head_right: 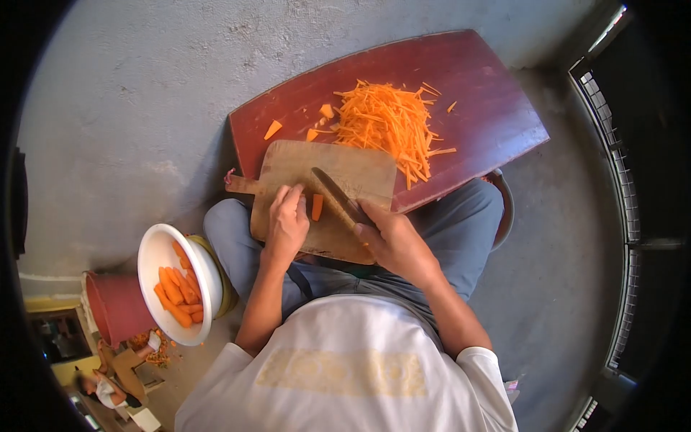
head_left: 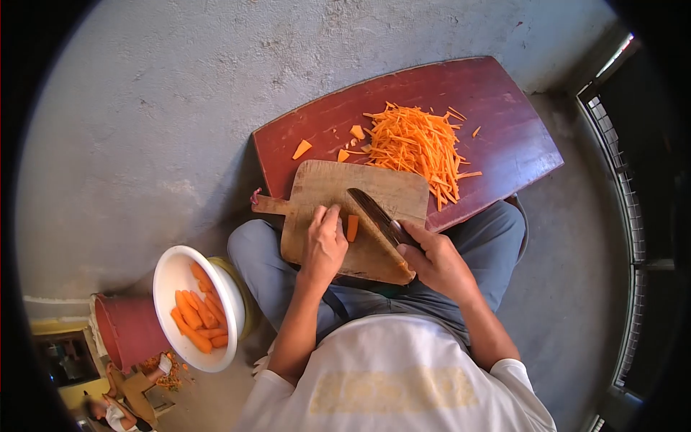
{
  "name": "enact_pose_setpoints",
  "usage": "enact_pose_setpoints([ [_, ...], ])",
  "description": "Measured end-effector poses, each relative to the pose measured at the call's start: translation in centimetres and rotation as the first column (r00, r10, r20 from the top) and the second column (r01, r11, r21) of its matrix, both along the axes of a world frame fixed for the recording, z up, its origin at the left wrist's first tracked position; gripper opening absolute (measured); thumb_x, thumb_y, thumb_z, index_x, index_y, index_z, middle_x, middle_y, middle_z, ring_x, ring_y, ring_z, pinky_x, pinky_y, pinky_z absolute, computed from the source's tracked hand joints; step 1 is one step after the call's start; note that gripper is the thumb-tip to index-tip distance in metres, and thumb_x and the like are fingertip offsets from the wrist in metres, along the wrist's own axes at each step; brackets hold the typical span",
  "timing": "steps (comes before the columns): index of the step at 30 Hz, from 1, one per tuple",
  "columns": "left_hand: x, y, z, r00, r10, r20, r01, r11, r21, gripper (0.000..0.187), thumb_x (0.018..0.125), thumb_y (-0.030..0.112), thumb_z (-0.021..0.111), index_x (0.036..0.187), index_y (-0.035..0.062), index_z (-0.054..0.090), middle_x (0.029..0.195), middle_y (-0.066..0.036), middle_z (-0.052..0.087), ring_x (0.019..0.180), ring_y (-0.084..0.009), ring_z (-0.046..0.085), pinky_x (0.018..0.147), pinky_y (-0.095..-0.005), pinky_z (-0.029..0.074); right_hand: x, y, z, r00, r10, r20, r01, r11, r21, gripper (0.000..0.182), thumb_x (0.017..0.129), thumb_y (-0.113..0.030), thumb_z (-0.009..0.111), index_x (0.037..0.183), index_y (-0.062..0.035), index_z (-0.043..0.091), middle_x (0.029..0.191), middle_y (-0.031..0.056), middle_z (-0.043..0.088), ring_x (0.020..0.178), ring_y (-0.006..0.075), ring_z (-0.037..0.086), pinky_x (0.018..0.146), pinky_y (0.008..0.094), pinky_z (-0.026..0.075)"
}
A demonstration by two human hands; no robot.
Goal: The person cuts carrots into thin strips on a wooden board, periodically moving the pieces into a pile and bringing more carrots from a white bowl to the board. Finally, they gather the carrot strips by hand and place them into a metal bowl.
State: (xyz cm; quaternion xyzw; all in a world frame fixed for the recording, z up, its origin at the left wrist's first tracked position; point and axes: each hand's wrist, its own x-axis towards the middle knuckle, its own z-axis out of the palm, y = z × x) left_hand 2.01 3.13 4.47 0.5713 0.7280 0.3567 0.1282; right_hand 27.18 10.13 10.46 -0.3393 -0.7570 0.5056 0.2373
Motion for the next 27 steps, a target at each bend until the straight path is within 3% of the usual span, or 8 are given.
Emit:
enact_pose_setpoints([
  [1,-0.6,0.0,-0.4,1.000,-0.010,0.015,0.010,1.000,0.020,0.035,0.103,-0.008,0.064,0.137,-0.0089,0.069,0.120,-0.030,0.070,0.106,-0.0517,0.072,0.089,-0.0543,0.059,-0.3,-0.1,-0.4,1.000,0.013,0.010,-0.014,0.993,0.114,0.047,0.112,-0.011,0.070,0.155,0.0057,0.062,0.092,0.0149,0.072,0.077,0.0211,0.070,0.073,0.0374,0.058],
  [5,-1.8,-0.7,0.1,0.997,-0.057,0.051,0.058,0.998,-0.017,0.036,0.102,-0.007,0.066,0.137,-0.0080,0.070,0.122,-0.030,0.072,0.107,-0.0509,0.074,0.091,-0.0535,0.060,-0.8,-1.0,0.3,0.999,0.021,0.045,-0.021,1.000,0.003,0.047,0.113,-0.012,0.070,0.155,0.0059,0.061,0.091,0.0173,0.074,0.077,0.0245,0.073,0.073,0.0392,0.058],
  [7,-2.0,-1.0,-0.1,0.980,-0.057,0.189,0.065,0.997,-0.035,0.033,0.102,-0.004,0.069,0.135,-0.0070,0.072,0.123,-0.030,0.072,0.106,-0.0502,0.074,0.091,-0.0533,0.060,-1.0,-1.2,0.4,0.999,0.018,0.050,-0.017,0.999,-0.028,0.047,0.113,-0.012,0.070,0.155,0.0059,0.060,0.090,0.0168,0.074,0.076,0.0239,0.074,0.072,0.0393,0.059],
  [11,-2.2,-1.5,-1.8,0.970,-0.005,0.245,0.015,0.999,-0.036,0.029,0.099,0.000,0.076,0.127,-0.0048,0.076,0.121,-0.024,0.072,0.107,-0.0474,0.074,0.092,-0.0525,0.060,-2.3,-1.2,-0.5,1.000,0.018,-0.005,-0.018,0.999,0.027,0.047,0.112,-0.014,0.072,0.153,0.0063,0.062,0.104,0.0242,0.078,0.093,0.0337,0.079,0.085,0.0426,0.061],
  [13,-1.7,-1.5,0.2,0.997,-0.016,0.081,0.018,1.000,-0.021,0.030,0.096,0.001,0.079,0.125,-0.0027,0.077,0.119,-0.020,0.071,0.107,-0.0451,0.072,0.092,-0.0517,0.059,-3.3,-0.4,-0.9,0.998,0.037,-0.049,-0.030,0.988,0.152,0.046,0.112,-0.015,0.072,0.152,0.0066,0.063,0.113,0.0281,0.079,0.105,0.0388,0.080,0.093,0.0442,0.060],
  [17,-2.3,-2.0,1.5,0.967,-0.209,-0.142,0.212,0.977,0.008,0.033,0.089,0.004,0.085,0.122,0.0018,0.080,0.113,-0.014,0.067,0.106,-0.0406,0.069,0.093,-0.0508,0.059,-4.2,0.5,-0.7,0.994,0.109,0.003,-0.109,0.994,0.006,0.047,0.110,-0.016,0.075,0.150,0.0076,0.065,0.127,0.0320,0.077,0.119,0.0444,0.077,0.102,0.0456,0.058],
  [20,-2.3,-2.0,0.7,0.960,-0.238,-0.146,0.238,0.971,-0.016,0.036,0.087,0.007,0.090,0.121,0.0037,0.081,0.115,-0.017,0.066,0.113,-0.0414,0.067,0.096,-0.0504,0.058,-4.1,0.6,-0.7,0.994,0.110,-0.006,-0.110,0.994,-0.009,0.047,0.110,-0.016,0.075,0.150,0.0081,0.065,0.127,0.0324,0.077,0.118,0.0450,0.077,0.101,0.0459,0.059],
  [27,-0.5,-0.6,-1.4,0.957,-0.178,-0.229,0.217,0.964,0.155,0.024,0.090,0.005,0.085,0.113,0.0019,0.081,0.113,-0.015,0.069,0.101,-0.0395,0.067,0.090,-0.0494,0.059,-1.8,-1.1,0.5,0.993,0.084,0.085,-0.086,0.996,0.031,0.047,0.110,-0.013,0.074,0.150,0.0105,0.063,0.127,0.0328,0.076,0.119,0.0492,0.076,0.101,0.0473,0.059],
])
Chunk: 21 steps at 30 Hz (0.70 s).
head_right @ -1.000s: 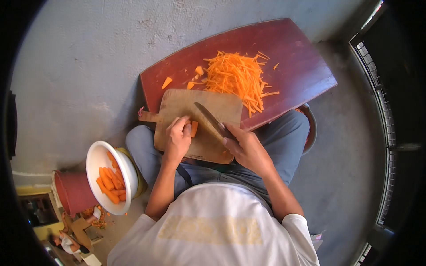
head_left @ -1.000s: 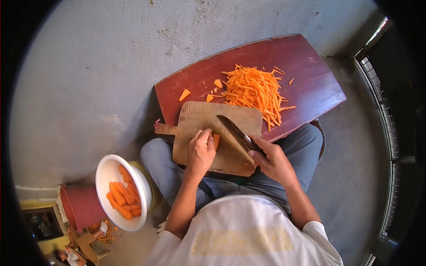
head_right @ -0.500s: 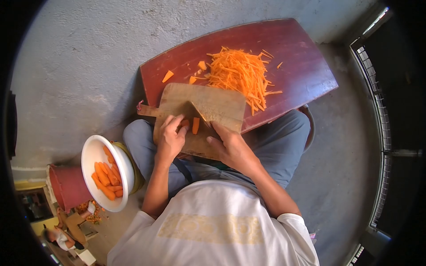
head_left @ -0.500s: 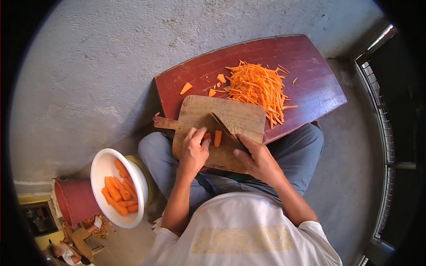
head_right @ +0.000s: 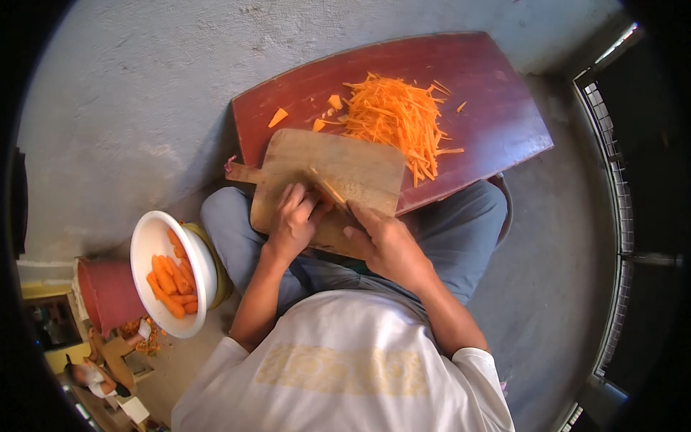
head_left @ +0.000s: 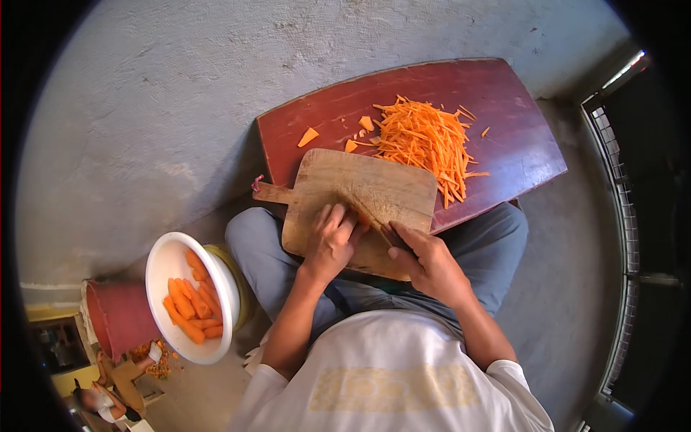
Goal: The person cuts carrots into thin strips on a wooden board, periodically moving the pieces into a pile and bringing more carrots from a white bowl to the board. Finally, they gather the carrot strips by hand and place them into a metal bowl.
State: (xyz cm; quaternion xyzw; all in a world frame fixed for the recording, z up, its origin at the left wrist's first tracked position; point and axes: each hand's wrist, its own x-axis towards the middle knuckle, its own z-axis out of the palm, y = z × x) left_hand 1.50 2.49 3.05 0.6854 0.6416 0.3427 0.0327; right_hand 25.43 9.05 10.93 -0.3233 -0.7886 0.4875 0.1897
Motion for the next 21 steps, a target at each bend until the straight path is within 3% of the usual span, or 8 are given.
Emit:
enact_pose_setpoints([
  [1,0.3,0.0,-0.3,1.000,0.006,0.001,-0.006,1.000,0.025,0.022,0.089,0.004,0.083,0.111,0.0018,0.082,0.115,-0.015,0.070,0.102,-0.0391,0.067,0.091,-0.0496,0.059,0.3,-0.3,-0.2,1.000,0.008,-0.001,-0.008,1.000,0.008,0.047,0.110,-0.012,0.074,0.150,0.0108,0.063,0.127,0.0326,0.076,0.119,0.0497,0.076,0.100,0.0475,0.059],
  [2,0.3,-0.1,-0.5,1.000,-0.023,0.000,0.023,1.000,0.010,0.027,0.086,0.001,0.081,0.114,0.0014,0.082,0.118,-0.016,0.070,0.104,-0.0399,0.066,0.094,-0.0499,0.059,0.5,-0.6,-0.1,0.999,0.038,-0.012,-0.037,0.998,0.054,0.045,0.109,-0.013,0.073,0.148,0.0062,0.063,0.123,0.0353,0.074,0.114,0.0548,0.074,0.092,0.0560,0.060],
  [7,-0.3,-1.0,-0.8,0.997,-0.073,0.010,0.074,0.996,-0.045,0.054,0.074,-0.009,0.069,0.125,-0.0003,0.083,0.131,-0.022,0.070,0.114,-0.0434,0.062,0.103,-0.0512,0.058,1.2,-2.0,1.2,0.993,0.045,0.110,-0.058,0.992,0.115,0.048,0.109,-0.014,0.072,0.151,0.0049,0.059,0.113,0.0338,0.075,0.100,0.0547,0.075,0.082,0.0574,0.061],
  [11,-0.5,-0.9,-1.2,0.996,-0.092,-0.002,0.092,0.996,-0.017,0.051,0.077,-0.007,0.069,0.126,-0.0011,0.082,0.132,-0.021,0.070,0.113,-0.0438,0.062,0.104,-0.0515,0.058,1.0,-1.7,2.4,0.965,0.088,0.245,-0.108,0.992,0.069,0.050,0.110,-0.013,0.071,0.155,0.0042,0.058,0.114,0.0312,0.076,0.101,0.0535,0.076,0.084,0.0561,0.061],
  [14,-0.5,-1.1,-1.5,0.996,-0.087,0.003,0.087,0.996,-0.006,0.051,0.078,-0.005,0.069,0.128,-0.0021,0.080,0.133,-0.021,0.070,0.113,-0.0444,0.062,0.104,-0.0523,0.057,-1.0,0.1,0.5,0.980,0.110,0.167,-0.131,0.984,0.124,0.049,0.109,-0.013,0.071,0.153,0.0035,0.057,0.112,0.0313,0.076,0.098,0.0537,0.076,0.083,0.0570,0.061],
  [16,-0.7,-1.3,-1.9,0.997,-0.073,-0.040,0.073,0.997,-0.004,0.051,0.079,-0.004,0.069,0.129,-0.0032,0.079,0.133,-0.021,0.070,0.113,-0.0448,0.062,0.103,-0.0540,0.056,-1.7,0.6,0.9,0.971,0.142,0.191,-0.169,0.976,0.136,0.046,0.109,-0.013,0.070,0.151,0.0032,0.057,0.112,0.0316,0.076,0.098,0.0542,0.075,0.082,0.0571,0.061],
  [21,-0.4,-0.9,-1.5,0.996,-0.070,0.060,0.068,0.997,0.034,0.047,0.081,-0.002,0.070,0.127,-0.0041,0.079,0.131,-0.021,0.070,0.111,-0.0456,0.062,0.097,-0.0575,0.054,-0.6,-0.6,2.8,0.962,0.110,0.251,-0.136,0.987,0.086,0.042,0.110,-0.013,0.069,0.147,0.0019,0.059,0.112,0.0320,0.076,0.096,0.0553,0.074,0.080,0.0576,0.061],
])
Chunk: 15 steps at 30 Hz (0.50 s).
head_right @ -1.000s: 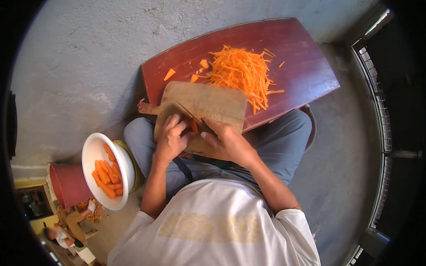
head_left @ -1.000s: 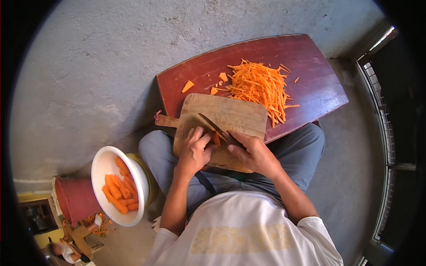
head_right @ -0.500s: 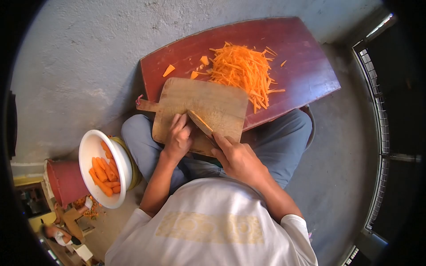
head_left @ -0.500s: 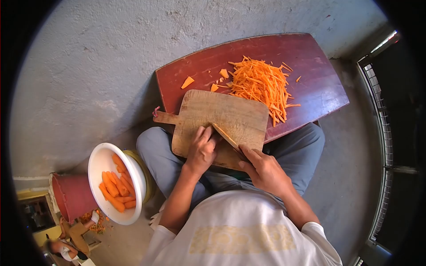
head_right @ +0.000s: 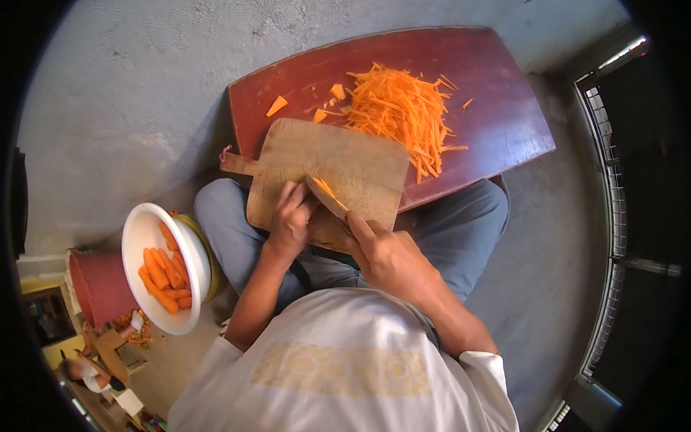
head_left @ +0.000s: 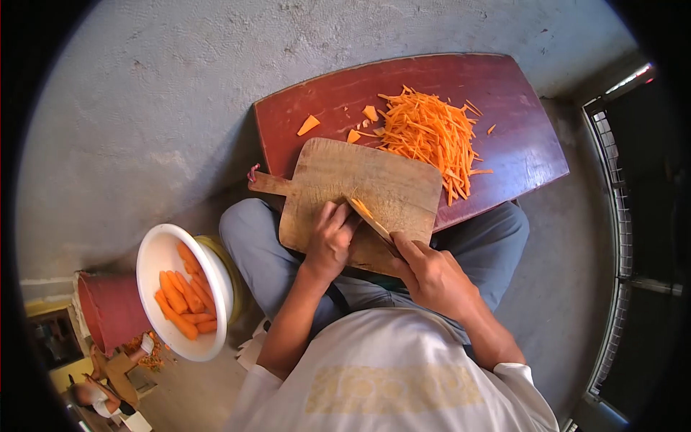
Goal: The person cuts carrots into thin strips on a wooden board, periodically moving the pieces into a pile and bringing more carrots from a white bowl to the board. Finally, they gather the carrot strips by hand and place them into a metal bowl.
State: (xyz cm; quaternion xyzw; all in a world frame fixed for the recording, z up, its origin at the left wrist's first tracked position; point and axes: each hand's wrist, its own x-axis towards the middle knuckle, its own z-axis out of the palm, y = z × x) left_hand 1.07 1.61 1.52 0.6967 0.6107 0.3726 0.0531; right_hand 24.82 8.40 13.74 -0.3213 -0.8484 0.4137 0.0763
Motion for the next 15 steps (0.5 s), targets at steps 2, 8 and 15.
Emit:
enact_pose_setpoints([
  [2,0.0,-0.3,-0.5,1.000,0.006,-0.008,-0.006,1.000,-0.012,0.046,0.081,-0.002,0.070,0.126,-0.0046,0.079,0.130,-0.021,0.070,0.112,-0.0459,0.063,0.097,-0.0579,0.054,-0.6,-0.2,-1.1,1.000,-0.022,-0.018,0.023,1.000,0.012,0.041,0.110,-0.013,0.069,0.147,0.0010,0.059,0.113,0.0312,0.076,0.096,0.0553,0.074,0.079,0.0578,0.061],
  [8,-0.3,0.0,-1.0,0.999,-0.001,-0.044,0.003,0.998,0.061,0.042,0.083,-0.002,0.070,0.124,-0.0064,0.079,0.124,-0.025,0.070,0.110,-0.0482,0.063,0.097,-0.0586,0.055,-0.6,0.0,-1.0,0.997,0.018,-0.081,-0.013,0.998,0.060,0.035,0.110,-0.014,0.068,0.140,0.0007,0.058,0.101,0.0294,0.075,0.086,0.0528,0.076,0.071,0.0590,0.060],
  [15,-0.3,-0.5,-1.7,0.997,0.007,-0.080,-0.003,0.998,0.059,0.042,0.083,-0.003,0.070,0.124,-0.0068,0.078,0.120,-0.024,0.070,0.106,-0.0480,0.064,0.098,-0.0573,0.056,-2.0,0.3,-2.4,0.995,0.001,-0.097,0.003,0.999,0.043,0.036,0.110,-0.013,0.069,0.142,0.0002,0.059,0.109,0.0302,0.075,0.095,0.0554,0.074,0.079,0.0594,0.060],
])
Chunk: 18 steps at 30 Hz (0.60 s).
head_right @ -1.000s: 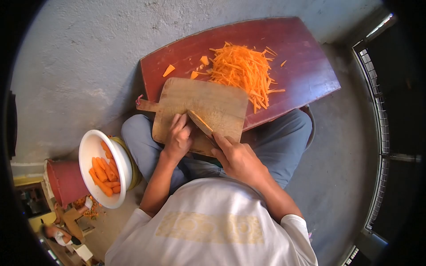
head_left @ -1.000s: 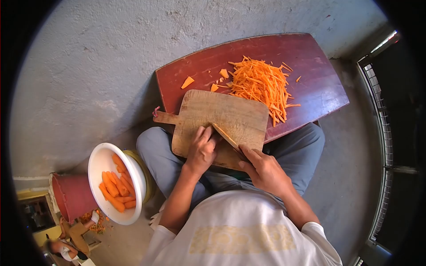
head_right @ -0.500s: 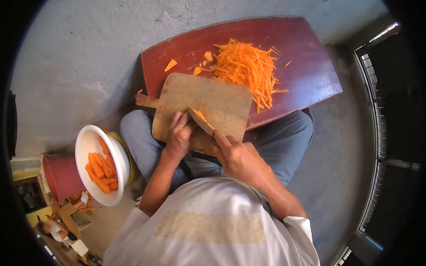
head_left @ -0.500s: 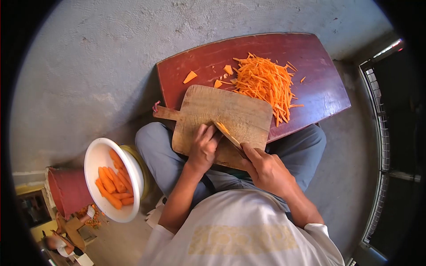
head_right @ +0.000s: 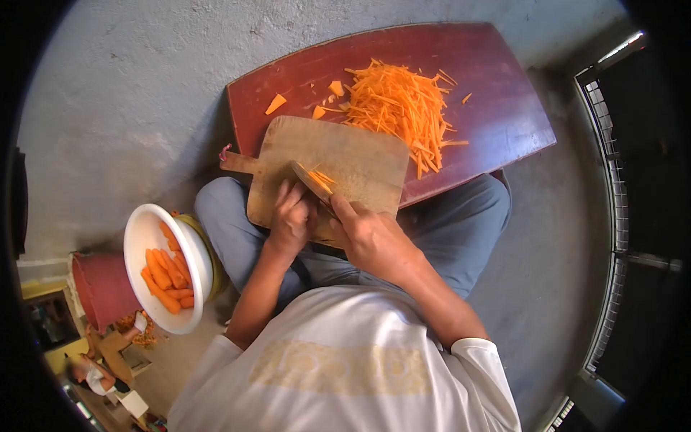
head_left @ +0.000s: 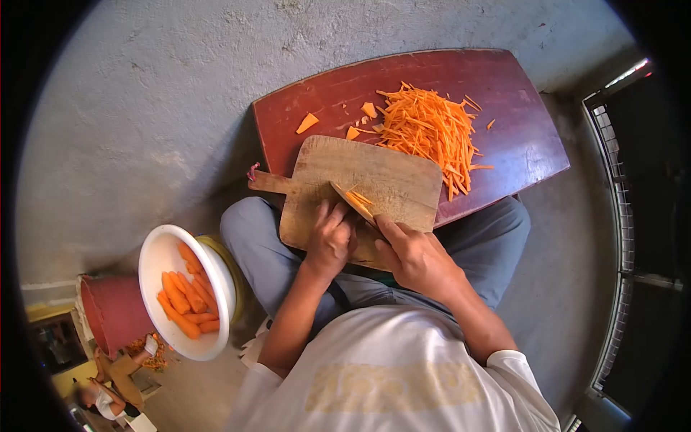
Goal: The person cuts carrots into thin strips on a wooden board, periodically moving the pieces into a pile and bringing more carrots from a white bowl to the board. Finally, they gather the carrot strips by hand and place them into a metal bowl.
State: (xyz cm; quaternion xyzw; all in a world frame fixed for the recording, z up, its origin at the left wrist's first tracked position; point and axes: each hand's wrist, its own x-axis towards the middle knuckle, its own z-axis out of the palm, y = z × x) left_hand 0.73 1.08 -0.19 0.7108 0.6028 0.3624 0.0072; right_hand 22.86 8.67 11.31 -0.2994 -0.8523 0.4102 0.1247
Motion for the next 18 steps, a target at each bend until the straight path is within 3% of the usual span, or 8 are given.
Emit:
enact_pose_setpoints([
  [2,-0.2,0.3,0.3,1.000,-0.006,0.016,0.005,1.000,0.015,0.043,0.082,-0.003,0.070,0.124,-0.0065,0.078,0.119,-0.024,0.070,0.107,-0.0483,0.064,0.099,-0.0574,0.056,0.8,-0.3,1.5,1.000,-0.005,-0.022,0.005,1.000,-0.003,0.033,0.110,-0.012,0.069,0.137,0.0013,0.059,0.103,0.0315,0.075,0.089,0.0554,0.074,0.075,0.0605,0.059],
  [4,0.4,0.4,0.9,0.994,0.001,0.105,-0.003,1.000,0.013,0.043,0.082,-0.003,0.070,0.124,-0.0060,0.078,0.118,-0.024,0.070,0.106,-0.0488,0.064,0.099,-0.0580,0.056,1.2,-0.2,1.3,1.000,-0.009,0.022,0.010,0.999,-0.047,0.039,0.110,-0.014,0.069,0.144,0.0019,0.059,0.110,0.0309,0.076,0.096,0.0549,0.075,0.080,0.0593,0.060],
  [7,0.0,0.1,0.3,1.000,-0.001,-0.006,0.001,1.000,-0.024,0.045,0.082,-0.003,0.070,0.126,-0.0056,0.078,0.119,-0.023,0.071,0.108,-0.0486,0.063,0.101,-0.0580,0.055,0.3,0.3,0.0,0.999,-0.001,0.038,0.002,0.999,-0.038,0.043,0.110,-0.015,0.070,0.148,0.0019,0.060,0.114,0.0313,0.076,0.099,0.0543,0.075,0.082,0.0587,0.060],
  [13,0.5,0.3,1.2,0.995,0.007,0.101,-0.005,1.000,-0.026,0.045,0.082,-0.002,0.071,0.127,-0.0034,0.079,0.122,-0.022,0.070,0.107,-0.0478,0.063,0.102,-0.0570,0.054,1.5,-0.3,1.4,0.999,-0.017,0.028,0.018,0.999,-0.047,0.042,0.109,-0.015,0.070,0.147,0.0027,0.062,0.113,0.0336,0.076,0.100,0.0546,0.075,0.083,0.0576,0.060],
  [18,0.5,0.1,0.5,0.998,0.048,0.050,-0.047,0.998,-0.037,0.042,0.085,0.000,0.070,0.126,-0.0036,0.079,0.125,-0.022,0.069,0.109,-0.0469,0.062,0.099,-0.0572,0.055,0.0,0.5,0.3,0.999,0.018,0.036,-0.017,1.000,-0.024,0.044,0.109,-0.014,0.071,0.147,0.0046,0.062,0.112,0.0342,0.076,0.101,0.0542,0.075,0.085,0.0564,0.061],
])
